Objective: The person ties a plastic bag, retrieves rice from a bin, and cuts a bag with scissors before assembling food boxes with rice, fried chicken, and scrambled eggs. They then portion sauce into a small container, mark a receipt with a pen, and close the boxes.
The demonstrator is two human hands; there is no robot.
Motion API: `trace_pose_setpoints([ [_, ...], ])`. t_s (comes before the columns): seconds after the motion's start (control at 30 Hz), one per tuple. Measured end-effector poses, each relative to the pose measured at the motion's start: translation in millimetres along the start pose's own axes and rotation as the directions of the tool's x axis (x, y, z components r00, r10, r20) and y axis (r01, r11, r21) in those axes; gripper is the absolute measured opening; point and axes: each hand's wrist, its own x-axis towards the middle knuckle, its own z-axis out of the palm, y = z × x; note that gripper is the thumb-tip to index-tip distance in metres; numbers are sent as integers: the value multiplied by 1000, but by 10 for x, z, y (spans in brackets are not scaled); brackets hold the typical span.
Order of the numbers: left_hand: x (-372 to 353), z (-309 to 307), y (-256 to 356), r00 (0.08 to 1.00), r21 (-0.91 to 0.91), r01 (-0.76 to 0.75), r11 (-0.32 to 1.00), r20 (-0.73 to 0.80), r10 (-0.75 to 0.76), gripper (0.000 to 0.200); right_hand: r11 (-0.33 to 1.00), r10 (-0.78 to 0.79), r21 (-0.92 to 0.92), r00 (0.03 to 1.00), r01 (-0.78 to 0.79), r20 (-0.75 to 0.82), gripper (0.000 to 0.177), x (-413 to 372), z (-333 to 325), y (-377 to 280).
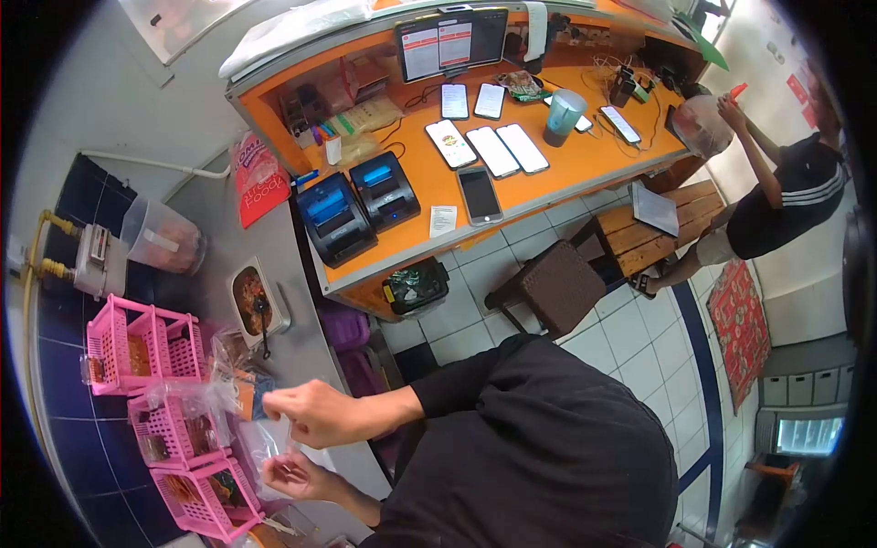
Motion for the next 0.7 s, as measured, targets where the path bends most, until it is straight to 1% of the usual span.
trace_pose_setpoints([
  [0.03, -69, -24, 11, 999, -132, -12, 991, 44, 18, 37, 997, 43, 66, 998, -46, 44, 30, 0, -95, -82],
  [0.07, -162, -61, 36, 976, -80, -73, 994, 197, 88, 39, 998, 38, 43, 996, -42, 85, 31, -71, -123, -111],
  [0.1, -254, -85, 94, 927, -33, -142, 989, 347, 144, 42, 999, 34, 25, 991, -38, 130, 32, -160, -133, -141],
  [0.13, -424, -125, 111, 907, 16, -133, 991, 405, 115, 42, 1000, 25, 9, 984, -27, 176, 33, -242, -133, -182],
  [0.17, -594, -166, 129, 883, 66, -130, 989, 461, 85, 43, 996, 86, -18, 959, -84, 269, 32, -348, -138, -248],
  [0.23, -937, -285, 30, 913, 49, 89, 995, 395, -101, 40, 993, 114, -61, 943, -100, 311, 33, -552, -193, -332],
  [0.27, -1091, -344, 8, 911, 26, 196, 980, 364, -192, 39, 991, 128, -87, 935, -104, 331, 34, -647, -250, -376],
  [0.3, -1204, -229, 250, 948, 16, 197, 980, 253, -194, 25, 992, 122, -75, 935, -102, 332, 40, -728, -341, -451],
  [0.37, -1428, -404, 411, 931, 131, 203, 970, 280, -232, 20, 991, 50, -131, 931, -2, 361, 45, -968, -367, -583],
  [0.4, -1507, -484, 453, 932, 176, 200, 964, 269, -242, 19, 985, -10, -152, 920, 75, 392, 48, -1046, -373, -650],
  [0.43, -1572, -537, 516, 924, 157, 230, 961, 273, -266, 18, 959, -135, -166, 885, 230, 447, 49, -1090, -421, -784],
  [0.5, -1746, -667, 668, 895, 119, 301, 946, 307, -323, 18, 917, -194, -173, 779, 360, 596, 44, -1300, -361, -849],
  [0.53, -1869, -757, 691, 896, 118, 320, 940, 284, -341, 18, 895, -208, -173, 727, 412, 654, 42, -1449, -311, -849],
  [0.57, -1982, -866, 691, 896, 123, 336, 934, 265, -357, 18, 894, -177, -177, 687, 411, 705, 30, -1585, -244, -816],
  [0.6, -2041, -974, 712, 894, 130, 348, 928, 252, -371, 19, 884, -171, -180, 657, 432, 734, 26, -1662, -190, -846],
  [0.63, -2087, -1042, 811, 862, 134, 435, 890, 225, -455, 19, 872, -165, -186, 631, 452, 758, 22, -1722, -162, -887],
  [0.67, -2133, -1106, 869, 890, 178, 377, 909, 205, -409, 19, 861, -154, -196, 609, 469, 778, 18, -1769, -128, -937],
  [0.7, -2181, -1176, 916, 913, 223, 319, 921, 189, -362, 19, 850, -307, -105, 648, 516, 697, 15, -1810, -75, -991],
])
